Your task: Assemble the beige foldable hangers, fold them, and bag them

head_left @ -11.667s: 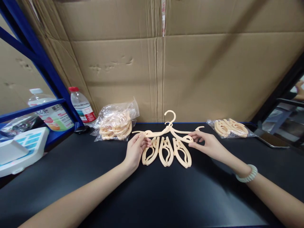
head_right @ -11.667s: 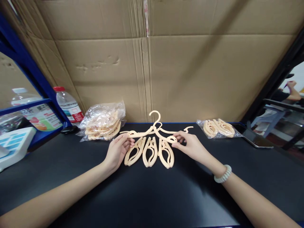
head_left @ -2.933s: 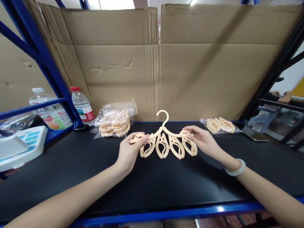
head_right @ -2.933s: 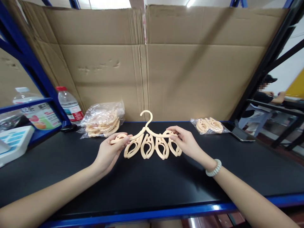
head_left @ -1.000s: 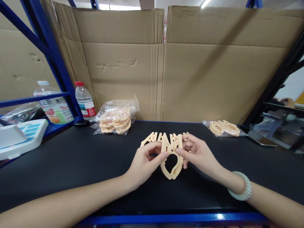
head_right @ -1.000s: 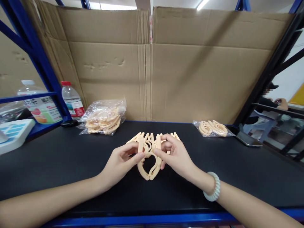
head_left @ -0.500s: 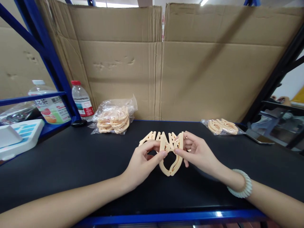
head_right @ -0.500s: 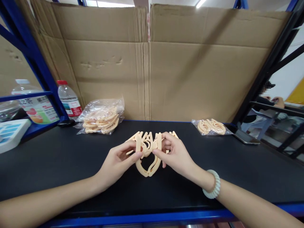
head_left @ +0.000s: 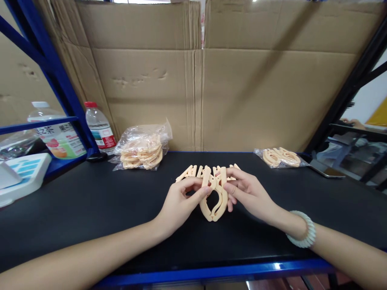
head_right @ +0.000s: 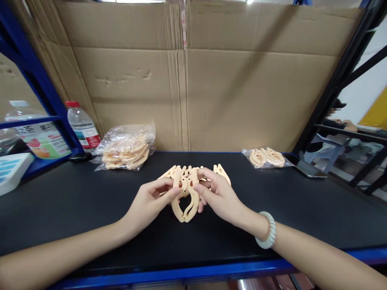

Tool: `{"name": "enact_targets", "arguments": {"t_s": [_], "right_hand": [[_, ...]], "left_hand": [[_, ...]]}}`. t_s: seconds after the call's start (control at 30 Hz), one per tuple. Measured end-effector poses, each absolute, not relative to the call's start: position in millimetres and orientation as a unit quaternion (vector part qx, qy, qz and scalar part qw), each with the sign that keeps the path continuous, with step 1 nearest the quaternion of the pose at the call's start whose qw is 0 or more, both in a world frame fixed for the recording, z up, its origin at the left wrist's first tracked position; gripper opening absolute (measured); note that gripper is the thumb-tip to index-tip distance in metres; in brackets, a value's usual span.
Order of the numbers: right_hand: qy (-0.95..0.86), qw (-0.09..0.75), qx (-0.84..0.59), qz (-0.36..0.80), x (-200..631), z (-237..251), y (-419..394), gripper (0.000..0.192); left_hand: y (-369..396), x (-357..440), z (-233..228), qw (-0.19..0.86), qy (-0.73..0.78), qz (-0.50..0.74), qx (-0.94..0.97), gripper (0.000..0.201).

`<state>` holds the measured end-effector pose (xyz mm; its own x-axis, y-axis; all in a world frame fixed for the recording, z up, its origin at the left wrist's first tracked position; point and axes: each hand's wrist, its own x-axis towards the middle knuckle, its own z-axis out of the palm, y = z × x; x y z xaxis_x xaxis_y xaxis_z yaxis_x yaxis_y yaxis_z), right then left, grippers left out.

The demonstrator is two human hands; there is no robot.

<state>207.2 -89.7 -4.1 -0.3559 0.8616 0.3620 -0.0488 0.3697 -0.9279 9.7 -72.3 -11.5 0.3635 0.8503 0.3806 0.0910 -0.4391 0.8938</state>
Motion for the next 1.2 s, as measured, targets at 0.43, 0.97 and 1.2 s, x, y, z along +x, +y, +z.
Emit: {"name": "enact_targets", "arguments": {"t_s": [0.43, 0.97, 1.2], "right_hand": [[-0.698, 0.415, -0.332, 0.479, 205.0, 6.0, -91.9, 0.022], [-0.526, 0.352, -0.655, 0.413, 303.8, 4.7, -18.3, 0.015], [-0.506, 0.287, -0.709, 0.399, 313.3, -4.5, -9.8, 0.024]], "left_hand": [[-77.5, 13.0, -13.1, 0.432, 0.346, 0.443, 0.706, 0.026], [-77.1, -2.0, -11.3, 0.285, 0.349, 0.400, 0.798, 0.029], [-75.5, -5.7, -10.9, 0.164, 0.337, 0.359, 0.855, 0.029]]}}
